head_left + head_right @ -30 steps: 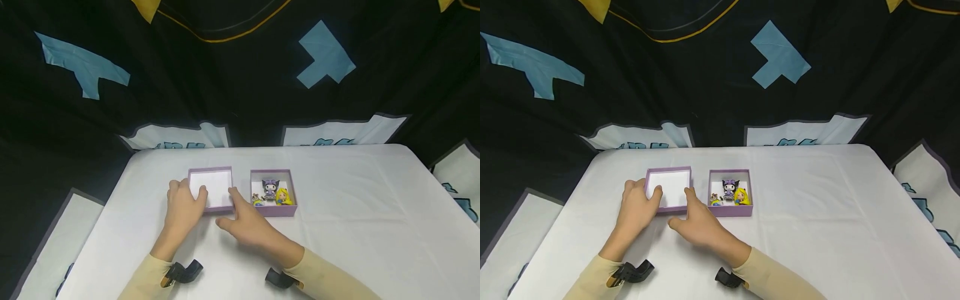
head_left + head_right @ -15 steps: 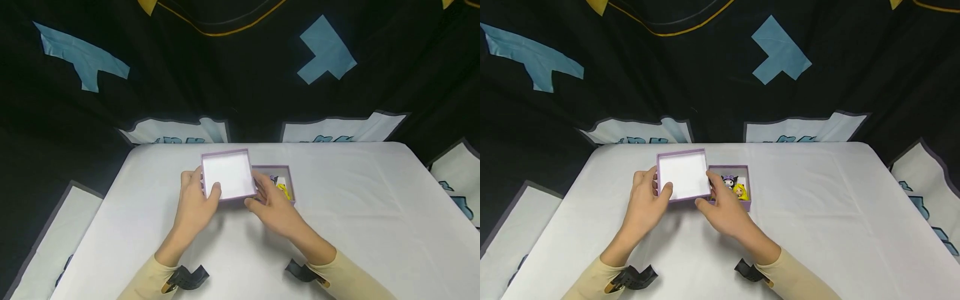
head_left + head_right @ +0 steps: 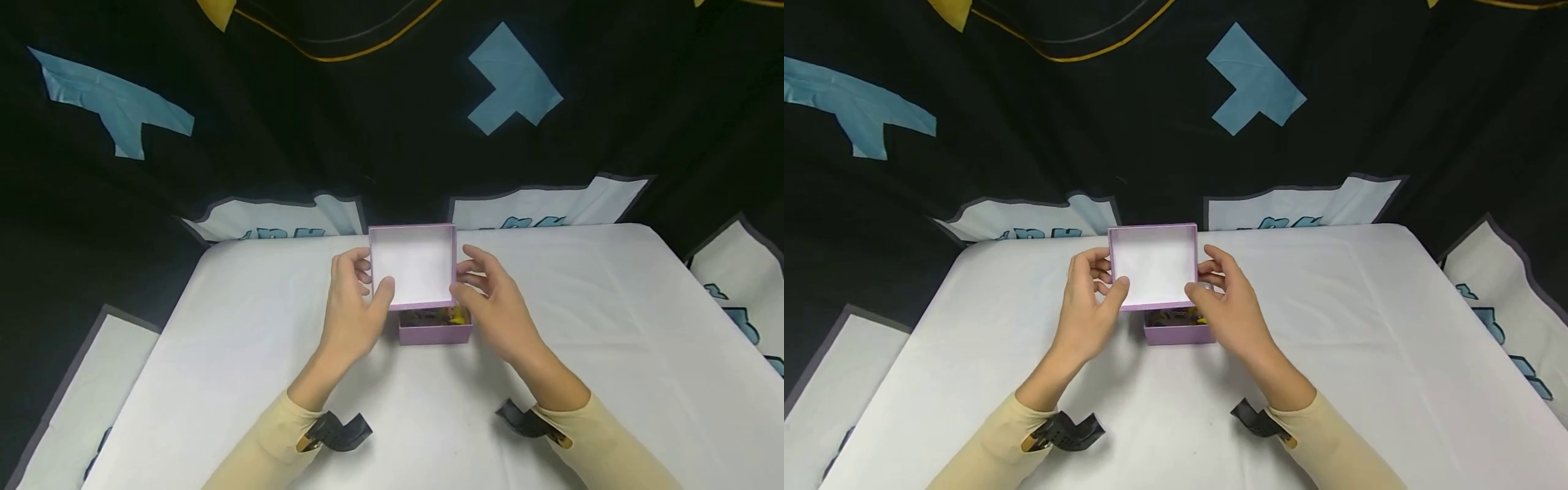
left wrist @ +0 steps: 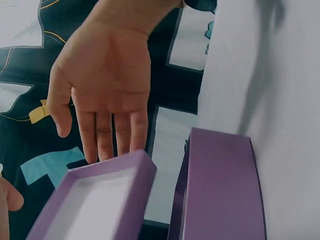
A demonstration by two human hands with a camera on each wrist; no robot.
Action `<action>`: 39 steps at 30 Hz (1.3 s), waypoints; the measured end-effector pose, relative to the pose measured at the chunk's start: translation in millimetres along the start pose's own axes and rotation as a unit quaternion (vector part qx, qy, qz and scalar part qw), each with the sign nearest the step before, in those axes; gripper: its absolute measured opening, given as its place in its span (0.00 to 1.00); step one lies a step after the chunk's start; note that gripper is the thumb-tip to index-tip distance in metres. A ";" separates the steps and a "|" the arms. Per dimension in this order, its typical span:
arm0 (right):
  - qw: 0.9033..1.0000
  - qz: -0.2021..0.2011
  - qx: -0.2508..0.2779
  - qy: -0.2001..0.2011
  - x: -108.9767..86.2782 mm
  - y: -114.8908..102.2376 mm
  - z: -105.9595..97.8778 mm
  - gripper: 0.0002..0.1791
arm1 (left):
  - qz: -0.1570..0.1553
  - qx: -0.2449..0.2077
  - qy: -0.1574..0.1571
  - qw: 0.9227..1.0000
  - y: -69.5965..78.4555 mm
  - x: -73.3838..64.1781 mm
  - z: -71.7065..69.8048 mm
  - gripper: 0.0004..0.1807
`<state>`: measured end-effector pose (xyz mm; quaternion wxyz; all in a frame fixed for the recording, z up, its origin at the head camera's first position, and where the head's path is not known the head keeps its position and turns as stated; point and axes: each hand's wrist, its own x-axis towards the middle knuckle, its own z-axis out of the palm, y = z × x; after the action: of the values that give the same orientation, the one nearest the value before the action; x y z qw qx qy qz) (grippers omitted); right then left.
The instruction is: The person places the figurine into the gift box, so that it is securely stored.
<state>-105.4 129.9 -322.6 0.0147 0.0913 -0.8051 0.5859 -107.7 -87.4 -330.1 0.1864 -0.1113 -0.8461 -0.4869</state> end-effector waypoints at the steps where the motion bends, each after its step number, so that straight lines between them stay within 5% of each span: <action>1: 1.000 0.003 -0.001 0.002 1.2 0.1 -1.2 0.33 | 0.005 -0.009 0.001 1.000 0.4 0.6 1.5 0.25; 10: 0.997 -0.034 0.066 0.008 3.1 4.9 -4.9 0.25 | 0.017 -0.110 0.048 0.993 -3.0 4.9 11.8 0.18; 14: 0.995 -0.036 0.089 0.011 1.4 10.2 -5.4 0.22 | 0.016 -0.152 0.041 0.987 -7.0 4.4 14.9 0.20; 20: 0.996 -0.019 0.086 0.009 -1.9 21.4 -8.6 0.22 | 0.059 -0.175 0.000 0.983 2.3 -2.8 8.1 0.20; 23: 0.997 -0.009 0.079 0.007 -4.8 28.6 -11.6 0.21 | 0.063 -0.172 -0.033 0.983 5.4 -7.9 4.2 0.18; 28: 0.998 -0.032 0.049 0.003 -8.4 42.7 -15.0 0.21 | 0.064 -0.149 -0.080 0.983 -13.9 -13.9 10.4 0.19; 34: 0.999 -0.047 -0.012 -0.002 -12.3 57.7 -16.1 0.23 | 0.063 -0.097 -0.100 0.988 -51.7 -14.8 26.8 0.20; 39: 0.999 -0.042 -0.030 -0.009 -13.2 65.7 -13.5 0.23 | 0.076 -0.037 -0.104 0.991 -54.7 -14.7 28.2 0.20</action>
<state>-104.4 163.9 -381.9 0.0347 0.1296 -0.8177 0.5598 -120.4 -90.5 -392.0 0.1294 -0.2318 -0.8314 -0.4882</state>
